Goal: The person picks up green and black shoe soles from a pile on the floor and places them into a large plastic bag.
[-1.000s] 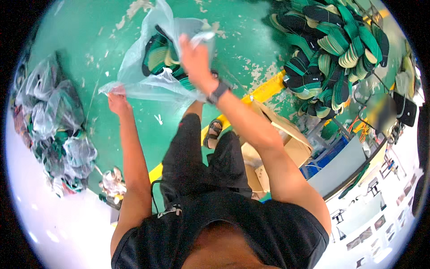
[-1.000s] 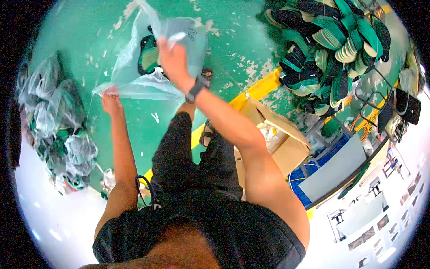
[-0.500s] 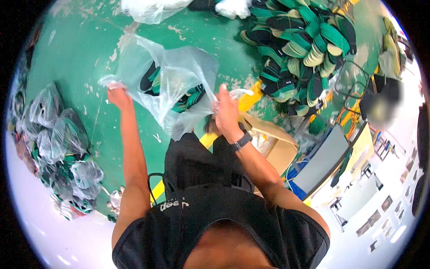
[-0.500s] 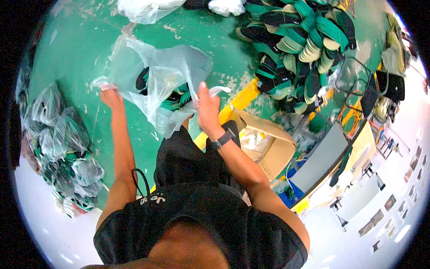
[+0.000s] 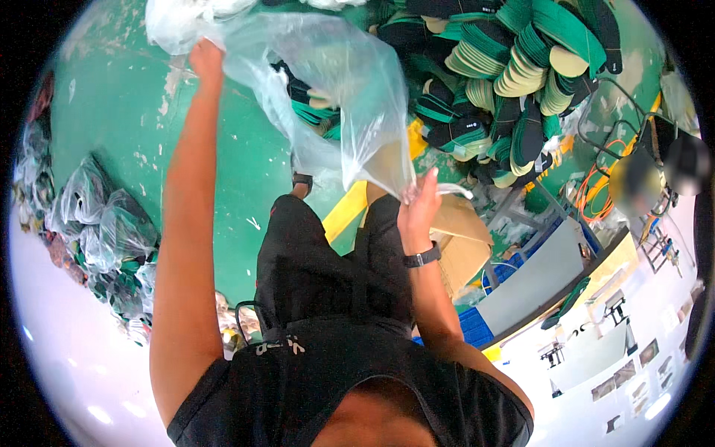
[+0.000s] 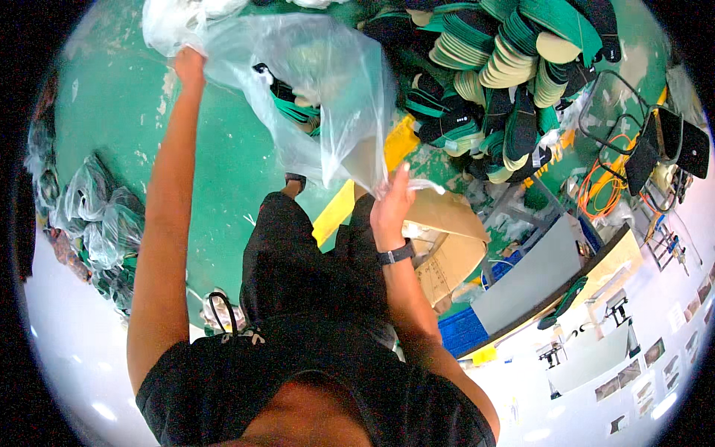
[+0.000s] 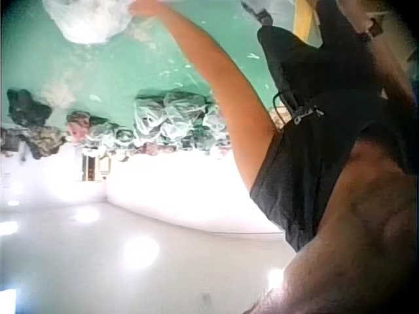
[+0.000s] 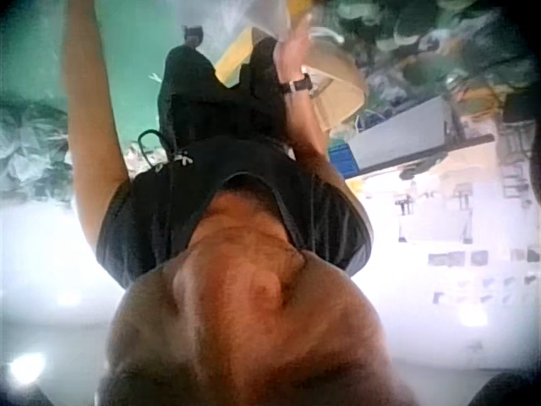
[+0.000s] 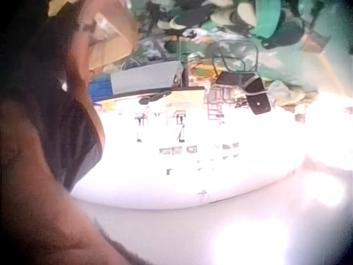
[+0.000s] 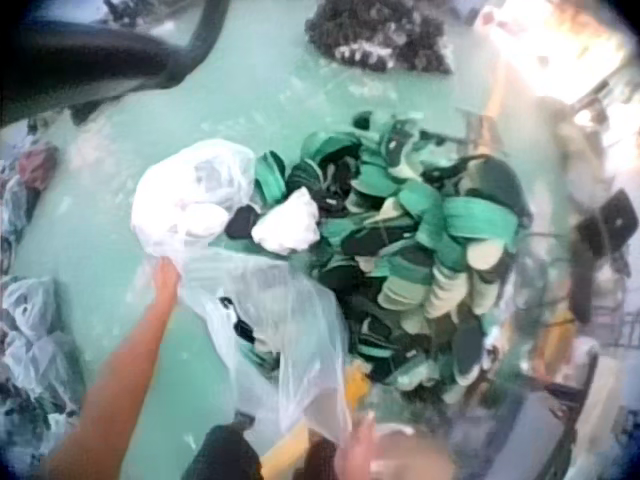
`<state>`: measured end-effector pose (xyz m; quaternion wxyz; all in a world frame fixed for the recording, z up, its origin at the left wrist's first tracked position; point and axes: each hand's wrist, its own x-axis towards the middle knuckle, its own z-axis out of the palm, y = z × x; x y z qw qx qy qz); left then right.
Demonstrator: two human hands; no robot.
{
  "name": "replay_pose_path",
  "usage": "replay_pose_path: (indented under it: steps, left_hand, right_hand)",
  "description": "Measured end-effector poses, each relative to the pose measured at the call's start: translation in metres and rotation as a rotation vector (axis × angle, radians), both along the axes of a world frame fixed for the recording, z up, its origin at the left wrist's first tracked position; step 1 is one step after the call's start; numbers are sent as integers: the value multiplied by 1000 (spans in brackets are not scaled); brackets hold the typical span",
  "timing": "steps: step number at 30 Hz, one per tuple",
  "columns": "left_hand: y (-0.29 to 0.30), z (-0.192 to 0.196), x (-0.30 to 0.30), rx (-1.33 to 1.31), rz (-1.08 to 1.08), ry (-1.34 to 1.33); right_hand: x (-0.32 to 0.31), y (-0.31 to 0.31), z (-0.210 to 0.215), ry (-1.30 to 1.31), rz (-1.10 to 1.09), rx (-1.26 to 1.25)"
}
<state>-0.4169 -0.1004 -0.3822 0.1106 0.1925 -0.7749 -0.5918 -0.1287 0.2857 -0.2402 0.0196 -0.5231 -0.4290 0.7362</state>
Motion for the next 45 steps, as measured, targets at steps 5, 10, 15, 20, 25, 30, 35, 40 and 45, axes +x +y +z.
replay_pose_path:
  steps: [5,10,15,20,25,30,35,40,45]
  left_hand:
    - [32,1,14,-31,-80,-66]
    - [135,4,147,-211,-204,-504]
    - [168,-51,182,151,-172,-1097]
    - [214,-62,163,156,-31,-1030]
    - [206,-135,191,-648,-203,-759]
    - [138,-129,228,-220,-305,-974]
    - [98,-58,288,48,-164,-725]
    - [92,-10,314,169,-161,-675]
    - [102,6,318,290,-104,-760]
  right_hand:
    - [-18,24,-1,0,2,-64]
    - [-17,34,1,10,36,-87]
    - [-13,41,0,14,239,59]
    - [6,37,7,-21,495,179]
    - [17,10,24,-50,706,239]
    - [22,67,10,-168,582,372]
    - [-73,66,64,119,792,1071]
    - [-122,-65,-33,669,1462,695]
    - [-121,-85,-189,-156,2500,546]
